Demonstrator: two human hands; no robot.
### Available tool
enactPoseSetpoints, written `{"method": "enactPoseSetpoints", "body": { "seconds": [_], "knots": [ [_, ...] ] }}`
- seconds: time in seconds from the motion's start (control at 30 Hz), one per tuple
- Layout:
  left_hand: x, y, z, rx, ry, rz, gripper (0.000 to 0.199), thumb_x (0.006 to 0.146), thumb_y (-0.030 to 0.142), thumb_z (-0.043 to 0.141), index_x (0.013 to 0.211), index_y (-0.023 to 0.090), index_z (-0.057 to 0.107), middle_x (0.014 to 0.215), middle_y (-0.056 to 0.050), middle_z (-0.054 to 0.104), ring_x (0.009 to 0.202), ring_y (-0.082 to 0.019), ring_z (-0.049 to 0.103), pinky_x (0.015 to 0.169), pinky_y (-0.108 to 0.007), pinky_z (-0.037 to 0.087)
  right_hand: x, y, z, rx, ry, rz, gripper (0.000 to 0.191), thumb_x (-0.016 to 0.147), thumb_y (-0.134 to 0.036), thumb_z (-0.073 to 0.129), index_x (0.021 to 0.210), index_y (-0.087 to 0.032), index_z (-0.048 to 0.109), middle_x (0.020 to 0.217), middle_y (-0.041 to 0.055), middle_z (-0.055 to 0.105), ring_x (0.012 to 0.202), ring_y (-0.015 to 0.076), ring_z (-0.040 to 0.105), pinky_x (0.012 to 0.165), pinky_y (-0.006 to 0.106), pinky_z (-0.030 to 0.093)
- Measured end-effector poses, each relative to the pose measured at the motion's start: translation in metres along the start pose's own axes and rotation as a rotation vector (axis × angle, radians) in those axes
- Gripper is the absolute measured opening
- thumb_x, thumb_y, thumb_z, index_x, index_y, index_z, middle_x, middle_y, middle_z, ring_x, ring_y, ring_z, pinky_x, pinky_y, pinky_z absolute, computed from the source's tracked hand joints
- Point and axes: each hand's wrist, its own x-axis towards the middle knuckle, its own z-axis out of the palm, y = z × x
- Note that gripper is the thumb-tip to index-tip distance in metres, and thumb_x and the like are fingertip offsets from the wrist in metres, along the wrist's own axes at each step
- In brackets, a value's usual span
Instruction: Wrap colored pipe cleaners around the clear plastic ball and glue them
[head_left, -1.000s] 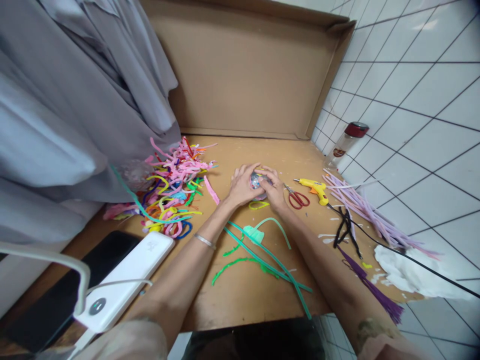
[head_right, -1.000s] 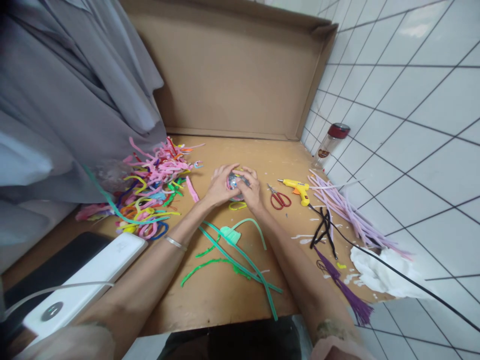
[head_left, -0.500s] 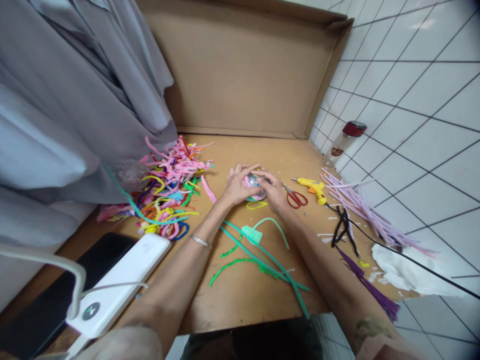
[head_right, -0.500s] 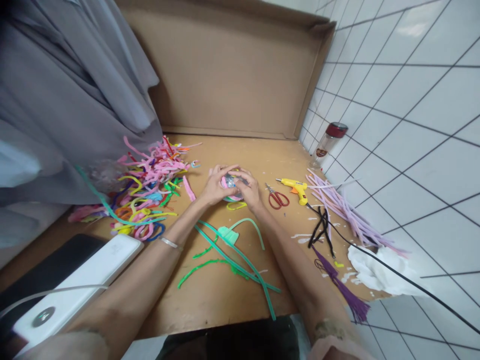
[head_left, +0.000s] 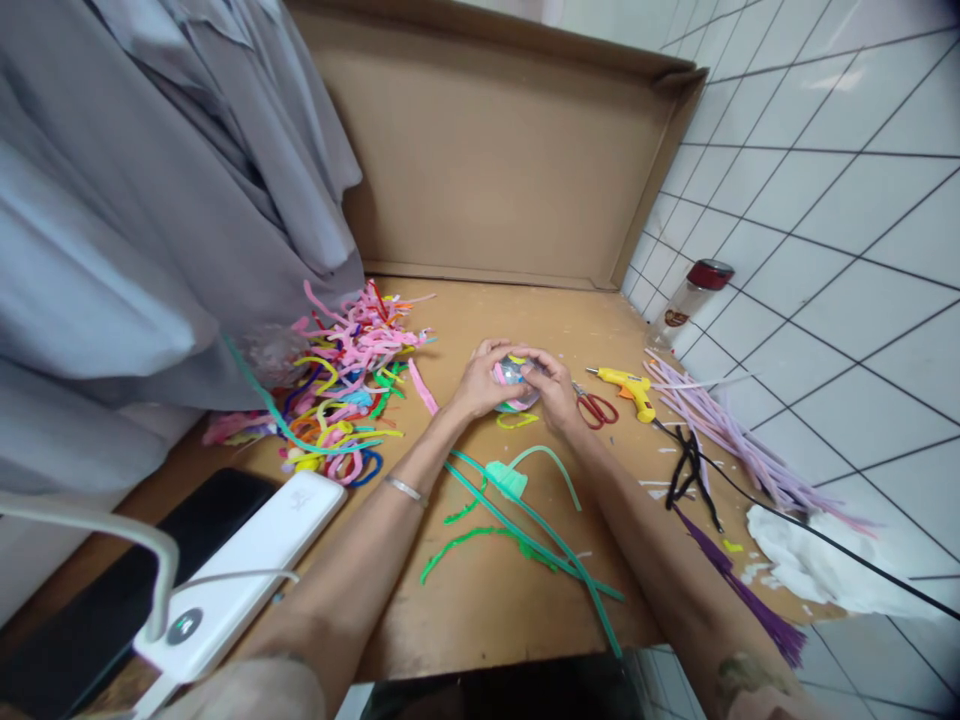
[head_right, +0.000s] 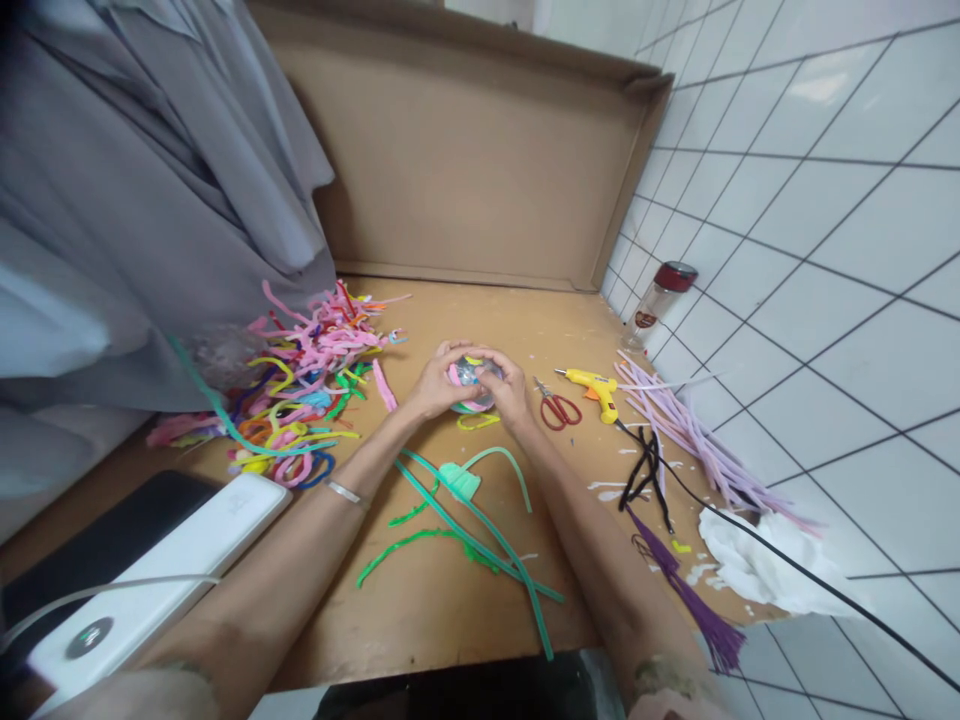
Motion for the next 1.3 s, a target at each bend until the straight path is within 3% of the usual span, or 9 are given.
{"method": "enactPoseSetpoints", "body": {
  "seconds": [0.13, 0.23, 0.37, 0.53, 0.67, 0.97, 1.3],
  "knots": [
    [0.0, 0.001, -0.001, 0.011, -0.001, 0.001, 0.056, 0.064, 0.021, 0.085, 0.118, 0.026, 0.073, 0.131, -0.009, 0.059, 0.131, -0.028, 0.056, 0.114, -0.048, 0.044, 0.002, 0.004, -0.001, 0.021, 0.072, 0.014, 0.046, 0.073, -0.044, 0.07, 0.113, -0.023, 0.066, 0.117, 0.0085, 0.073, 0.112, 0.0249, 0.066, 0.1, 0.04, 0.052],
    [0.001, 0.002, -0.003, 0.019, -0.011, -0.006, 0.051, 0.066, 0.02, 0.082, 0.115, 0.025, 0.074, 0.129, -0.009, 0.061, 0.127, -0.027, 0.058, 0.112, -0.047, 0.046, 0.001, 0.003, -0.002, -0.089, 0.083, -0.046, 0.041, 0.078, -0.044, 0.066, 0.112, -0.022, 0.065, 0.116, 0.0096, 0.072, 0.112, 0.0246, 0.066, 0.101, 0.04, 0.051],
    [0.001, 0.003, -0.005, 0.033, -0.006, 0.01, 0.047, 0.069, 0.022, 0.078, 0.116, 0.025, 0.073, 0.122, -0.007, 0.065, 0.122, -0.026, 0.061, 0.11, -0.046, 0.047, -0.003, -0.01, -0.004, -0.492, 0.099, -0.228, 0.021, 0.089, -0.037, 0.057, 0.099, -0.023, 0.07, 0.106, 0.008, 0.07, 0.108, 0.0241, 0.064, 0.1, 0.042, 0.048],
    [0.001, 0.005, -0.004, 0.051, -0.009, 0.025, 0.05, 0.066, 0.021, 0.078, 0.115, 0.022, 0.073, 0.121, -0.008, 0.066, 0.12, -0.026, 0.061, 0.11, -0.044, 0.047, -0.001, -0.027, -0.008, -1.014, -0.059, -0.383, 0.026, 0.099, -0.027, 0.047, 0.096, -0.021, 0.072, 0.095, 0.0096, 0.07, 0.091, 0.0231, 0.061, 0.088, 0.037, 0.044],
    [0.001, 0.007, -0.004, 0.052, -0.031, 0.031, 0.053, 0.064, 0.022, 0.08, 0.117, 0.023, 0.073, 0.122, -0.008, 0.065, 0.121, -0.026, 0.061, 0.111, -0.045, 0.046, 0.003, -0.033, -0.008, -1.251, -0.137, -0.418, 0.024, 0.097, -0.019, 0.049, 0.096, -0.018, 0.073, 0.089, 0.0105, 0.069, 0.08, 0.0224, 0.057, 0.078, 0.034, 0.04],
    [0.002, 0.004, 0.002, 0.095, -0.016, 0.043, 0.057, 0.062, 0.024, 0.08, 0.118, 0.024, 0.072, 0.125, -0.007, 0.066, 0.122, -0.028, 0.06, 0.111, -0.048, 0.045, 0.007, -0.036, -0.016, -1.334, -0.271, -0.521, 0.025, 0.095, -0.014, 0.047, 0.106, -0.016, 0.069, 0.093, 0.0119, 0.066, 0.084, 0.0248, 0.054, 0.078, 0.036, 0.039],
    [0.002, 0.009, 0.0, 0.148, -0.042, 0.045, 0.054, 0.063, 0.026, 0.08, 0.117, 0.024, 0.072, 0.125, -0.006, 0.066, 0.12, -0.029, 0.061, 0.109, -0.046, 0.047, 0.011, -0.033, -0.018, -1.264, -0.245, -0.47, 0.02, 0.092, -0.017, 0.051, 0.102, -0.017, 0.068, 0.093, 0.011, 0.066, 0.088, 0.0257, 0.054, 0.077, 0.035, 0.036]
  ]
}}
